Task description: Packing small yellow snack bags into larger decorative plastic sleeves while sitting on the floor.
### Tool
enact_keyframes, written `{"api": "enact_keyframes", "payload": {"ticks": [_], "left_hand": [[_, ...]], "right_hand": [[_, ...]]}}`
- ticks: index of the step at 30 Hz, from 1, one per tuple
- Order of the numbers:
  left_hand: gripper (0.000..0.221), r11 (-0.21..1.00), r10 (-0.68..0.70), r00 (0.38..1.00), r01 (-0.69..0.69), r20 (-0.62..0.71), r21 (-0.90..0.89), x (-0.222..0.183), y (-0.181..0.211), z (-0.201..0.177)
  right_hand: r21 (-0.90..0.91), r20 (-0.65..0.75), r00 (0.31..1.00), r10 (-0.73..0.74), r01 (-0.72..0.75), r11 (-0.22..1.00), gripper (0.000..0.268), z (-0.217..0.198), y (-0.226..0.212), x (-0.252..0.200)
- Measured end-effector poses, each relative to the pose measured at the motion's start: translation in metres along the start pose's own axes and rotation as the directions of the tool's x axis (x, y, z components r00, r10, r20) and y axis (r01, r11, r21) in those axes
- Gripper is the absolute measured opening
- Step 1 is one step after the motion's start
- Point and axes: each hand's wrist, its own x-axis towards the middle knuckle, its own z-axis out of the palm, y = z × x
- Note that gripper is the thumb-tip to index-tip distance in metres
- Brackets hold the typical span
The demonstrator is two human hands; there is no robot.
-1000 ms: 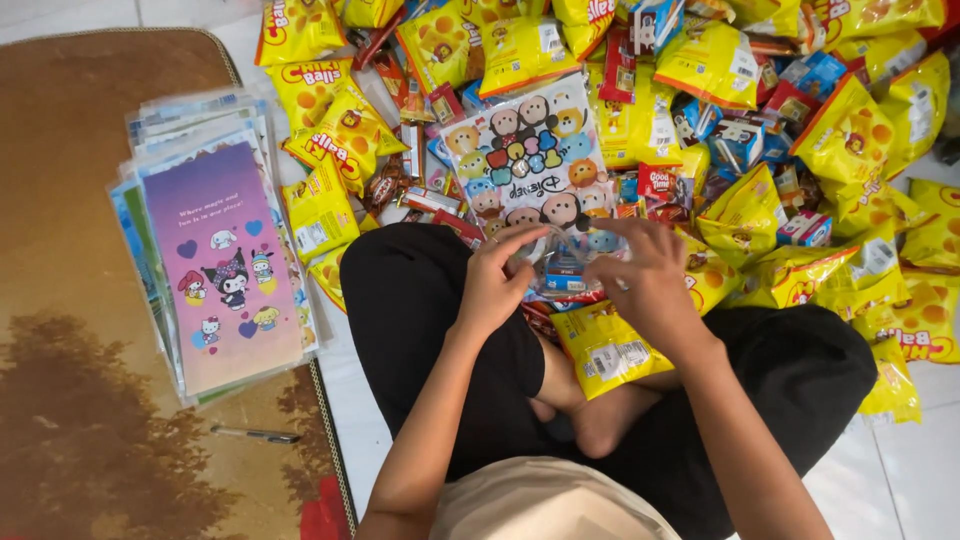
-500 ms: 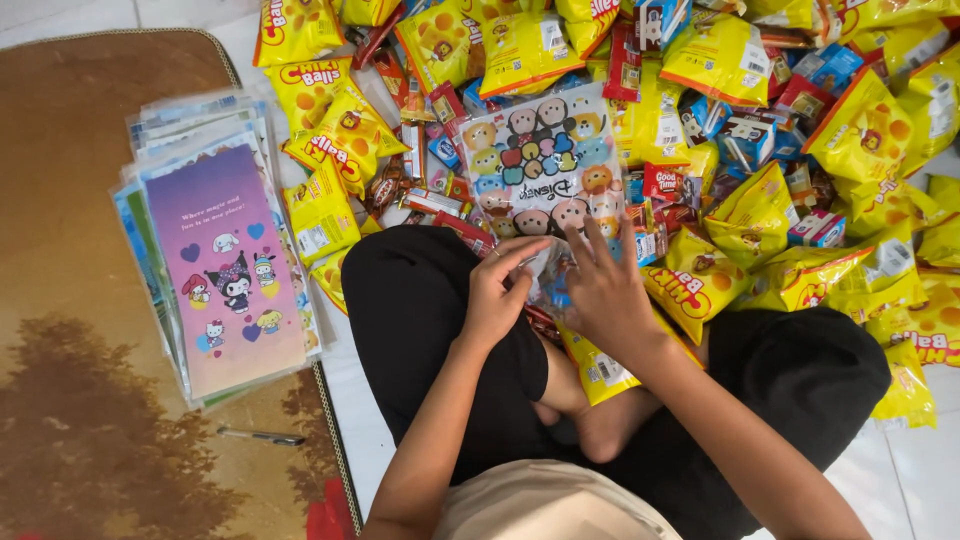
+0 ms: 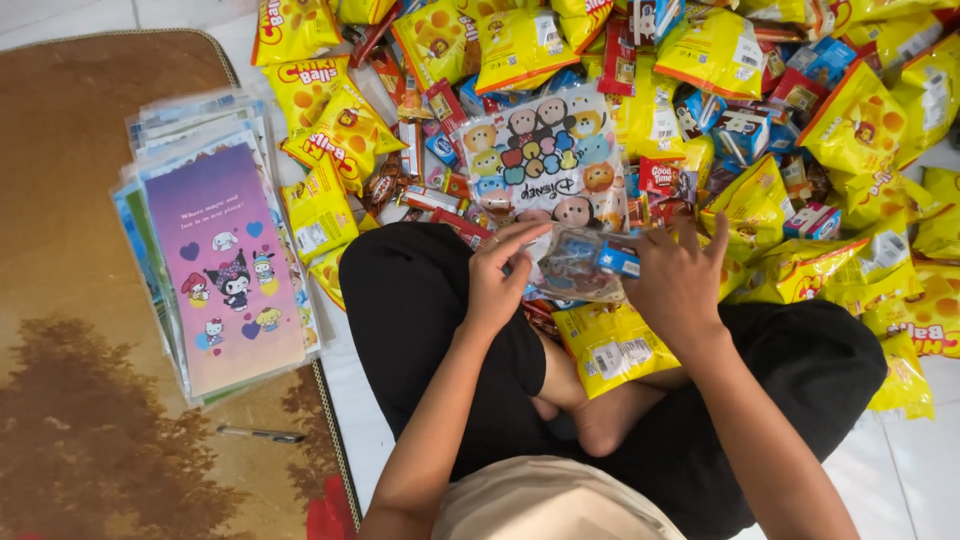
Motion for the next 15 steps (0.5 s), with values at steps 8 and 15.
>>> {"api": "enact_keyframes", "payload": {"ticks": [8,15], "left_hand": [[0.04,0.993,0.108,0.978,-0.097,0.178,-0.069,-0.008,-0.003,-0.002],[0.046,0.926,0.301,0.908,-0.351,0.292,0.137,-0.016,0.015,-0.008]], "right_hand": [[0.08,0.094,0.996,-0.005,-0.003,0.997,0.037,0.03,0.003,-0.002],[0.201,0.093,0.995,-0.03,0.01,0.98,0.044,0.024,-0.003,0.003]]}}
